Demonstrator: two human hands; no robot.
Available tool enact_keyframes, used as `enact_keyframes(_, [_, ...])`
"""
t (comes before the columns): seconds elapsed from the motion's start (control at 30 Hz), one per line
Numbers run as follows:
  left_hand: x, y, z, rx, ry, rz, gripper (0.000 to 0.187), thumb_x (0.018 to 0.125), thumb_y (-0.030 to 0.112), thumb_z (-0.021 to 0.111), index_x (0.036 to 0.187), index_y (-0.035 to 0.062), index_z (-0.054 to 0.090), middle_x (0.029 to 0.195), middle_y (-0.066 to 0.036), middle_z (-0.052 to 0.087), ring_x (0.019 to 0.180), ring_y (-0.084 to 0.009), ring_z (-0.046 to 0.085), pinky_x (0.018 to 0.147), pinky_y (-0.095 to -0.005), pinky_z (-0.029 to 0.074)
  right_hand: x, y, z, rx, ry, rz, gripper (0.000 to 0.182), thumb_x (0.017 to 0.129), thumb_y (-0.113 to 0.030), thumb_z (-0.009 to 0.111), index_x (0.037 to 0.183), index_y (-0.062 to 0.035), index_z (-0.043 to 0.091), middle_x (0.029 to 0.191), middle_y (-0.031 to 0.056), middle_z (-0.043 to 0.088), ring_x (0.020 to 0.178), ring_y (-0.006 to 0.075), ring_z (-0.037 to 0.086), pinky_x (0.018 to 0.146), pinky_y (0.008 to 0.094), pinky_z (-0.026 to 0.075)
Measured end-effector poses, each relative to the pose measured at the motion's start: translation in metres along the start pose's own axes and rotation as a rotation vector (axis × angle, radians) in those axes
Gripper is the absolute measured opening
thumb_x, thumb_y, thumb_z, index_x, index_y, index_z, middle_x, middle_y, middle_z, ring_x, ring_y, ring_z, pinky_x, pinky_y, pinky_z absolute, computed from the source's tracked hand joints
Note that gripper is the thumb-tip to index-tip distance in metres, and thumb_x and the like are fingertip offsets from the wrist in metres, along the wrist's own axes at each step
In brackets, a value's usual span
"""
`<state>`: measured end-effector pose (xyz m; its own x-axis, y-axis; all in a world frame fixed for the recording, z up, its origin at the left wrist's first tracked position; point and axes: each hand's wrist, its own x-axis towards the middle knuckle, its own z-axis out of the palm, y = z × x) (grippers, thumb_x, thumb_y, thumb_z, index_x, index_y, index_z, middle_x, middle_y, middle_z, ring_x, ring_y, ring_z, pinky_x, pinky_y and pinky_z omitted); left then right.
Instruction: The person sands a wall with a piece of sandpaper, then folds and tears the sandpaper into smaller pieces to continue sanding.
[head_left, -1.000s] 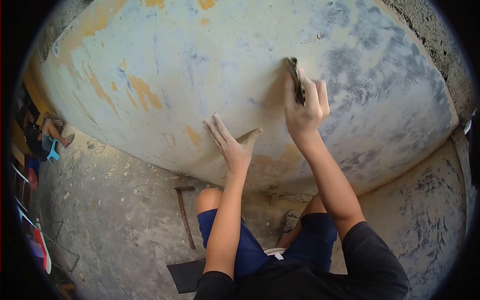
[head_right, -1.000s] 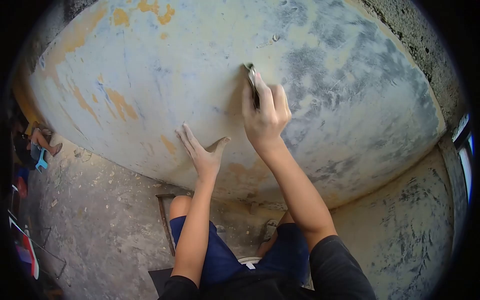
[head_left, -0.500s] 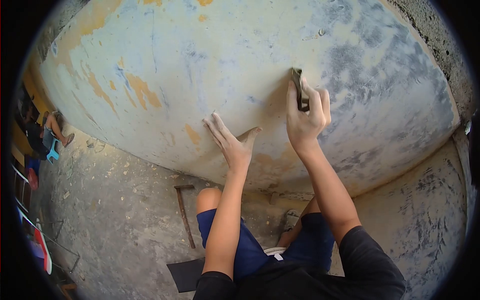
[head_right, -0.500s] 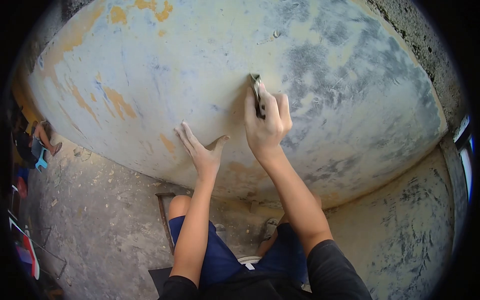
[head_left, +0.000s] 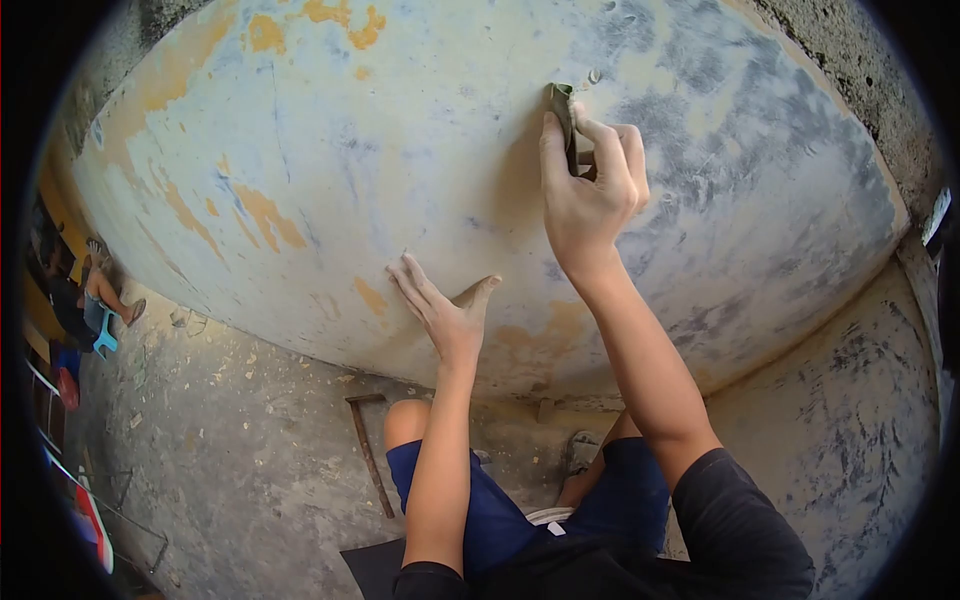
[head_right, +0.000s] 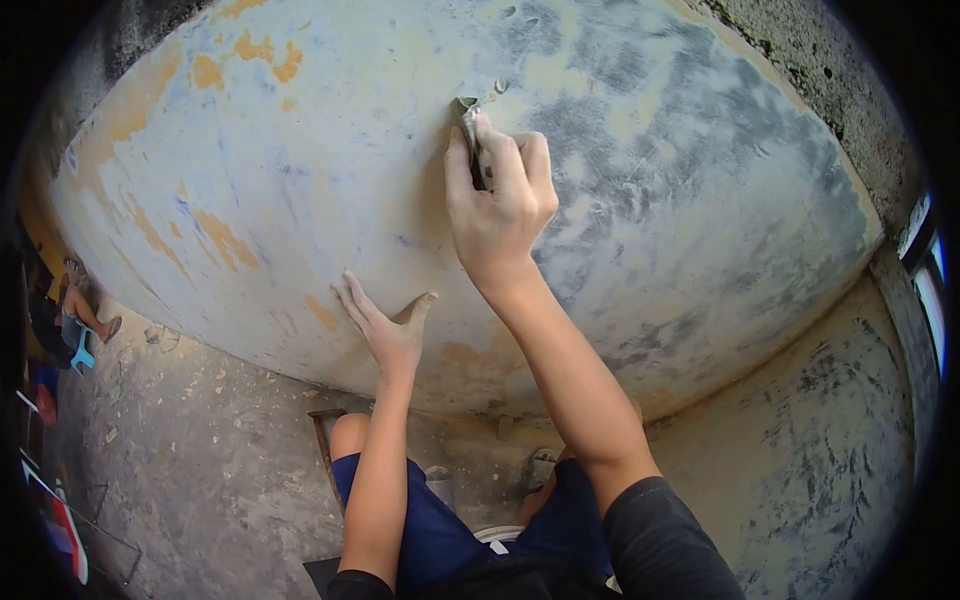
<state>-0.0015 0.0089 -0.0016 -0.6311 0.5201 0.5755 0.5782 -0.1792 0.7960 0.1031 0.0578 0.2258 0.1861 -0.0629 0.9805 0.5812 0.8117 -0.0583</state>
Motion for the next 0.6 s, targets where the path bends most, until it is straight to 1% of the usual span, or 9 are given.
enact_keyframes(0.03, [0.001,0.001,-0.001,0.005,-0.012,-0.024,0.140,0.071,0.060,0.093,0.168,0.0020,0.011,0.171,-0.034,0.006,0.160,-0.0490,0.007,0.125,-0.0620,0.025,-0.006,0.002,-0.005,-0.004,0.003,-0.003,0.030,0.080,0.003,0.085,0.108,-0.0033,0.076,0.074,0.0039,0.056,0.054,0.0145,0.048,0.046,0.0305,0.040])
enact_keyframes(0.13, [0.003,0.002,-0.005,0.010,-0.014,-0.040,0.143,0.067,0.060,0.095,0.169,0.0039,0.012,0.172,-0.032,0.006,0.160,-0.0483,0.008,0.125,-0.0618,0.026,-0.056,0.012,-0.034,-0.106,-0.154,-0.077,0.034,0.078,0.005,0.085,0.110,-0.0013,0.077,0.074,0.0053,0.055,0.053,0.0141,0.049,0.046,0.0301,0.041])
enact_keyframes(0.23, [0.002,0.008,-0.009,0.006,-0.029,-0.056,0.146,0.063,0.060,0.097,0.169,0.0060,0.011,0.173,-0.030,0.006,0.160,-0.0477,0.009,0.125,-0.0615,0.025,-0.073,0.013,-0.042,-0.044,-0.139,-0.094,0.034,0.077,0.005,0.085,0.109,0.0000,0.077,0.073,0.0054,0.054,0.053,0.0141,0.049,0.045,0.0301,0.041])
enact_keyframes(0.27, [0.002,0.010,-0.009,-0.004,-0.041,-0.066,0.148,0.061,0.060,0.097,0.170,0.0070,0.011,0.173,-0.029,0.004,0.160,-0.0473,0.008,0.125,-0.0613,0.024,-0.073,0.015,-0.042,-0.062,-0.171,-0.034,0.031,0.078,0.004,0.086,0.108,-0.0010,0.077,0.073,0.0054,0.054,0.053,0.0144,0.049,0.046,0.0295,0.041])
enact_keyframes(0.37, [0.001,0.011,-0.010,-0.011,-0.063,-0.072,0.151,0.059,0.060,0.098,0.170,0.0092,0.009,0.173,-0.029,0.001,0.160,-0.0472,0.007,0.126,-0.0612,0.023,-0.002,0.004,-0.006,-0.069,-0.017,-0.100,0.027,0.082,-0.001,0.087,0.107,-0.0048,0.078,0.074,0.0050,0.052,0.053,0.0137,0.048,0.045,0.0299,0.040])
enact_keyframes(0.4, [0.000,0.011,-0.011,-0.003,-0.065,-0.076,0.151,0.059,0.060,0.098,0.170,0.0092,0.009,0.173,-0.029,0.001,0.160,-0.0472,0.007,0.126,-0.0612,0.023,0.006,0.003,0.003,-0.033,-0.003,-0.082,0.028,0.082,-0.001,0.087,0.108,-0.0052,0.078,0.074,0.0050,0.051,0.053,0.0140,0.047,0.045,0.0304,0.040])
enact_keyframes(0.47, [-0.002,0.012,-0.013,0.072,-0.086,-0.111,0.154,0.059,0.070,0.093,0.170,0.0076,0.008,0.172,-0.032,-0.001,0.159,-0.0510,0.005,0.124,-0.0667,0.022,0.000,0.001,0.002,0.006,0.008,-0.061,0.029,0.081,-0.001,0.087,0.109,-0.0055,0.078,0.074,0.0049,0.050,0.053,0.0142,0.047,0.045,0.0309,0.039])
enact_keyframes(0.53, [-0.002,0.011,-0.016,0.054,-0.097,-0.166,0.154,0.060,0.068,0.094,0.170,0.0074,0.006,0.172,-0.033,0.000,0.159,-0.0509,0.005,0.125,-0.0660,0.022,-0.039,0.007,-0.019,-0.087,-0.119,-0.113,0.032,0.079,0.000,0.087,0.110,-0.0047,0.078,0.072,0.0048,0.049,0.053,0.0137,0.047,0.045,0.0307,0.039])
enact_keyframes(0.6, [-0.002,0.010,-0.017,0.035,-0.113,-0.227,0.154,0.061,0.066,0.095,0.170,0.0072,0.004,0.172,-0.033,0.000,0.159,-0.0508,0.004,0.125,-0.0652,0.021,-0.096,0.014,-0.048,-0.103,-0.259,-0.105,0.035,0.077,0.002,0.087,0.110,-0.0031,0.078,0.072,0.0046,0.050,0.054,0.0130,0.048,0.044,0.0304,0.039])
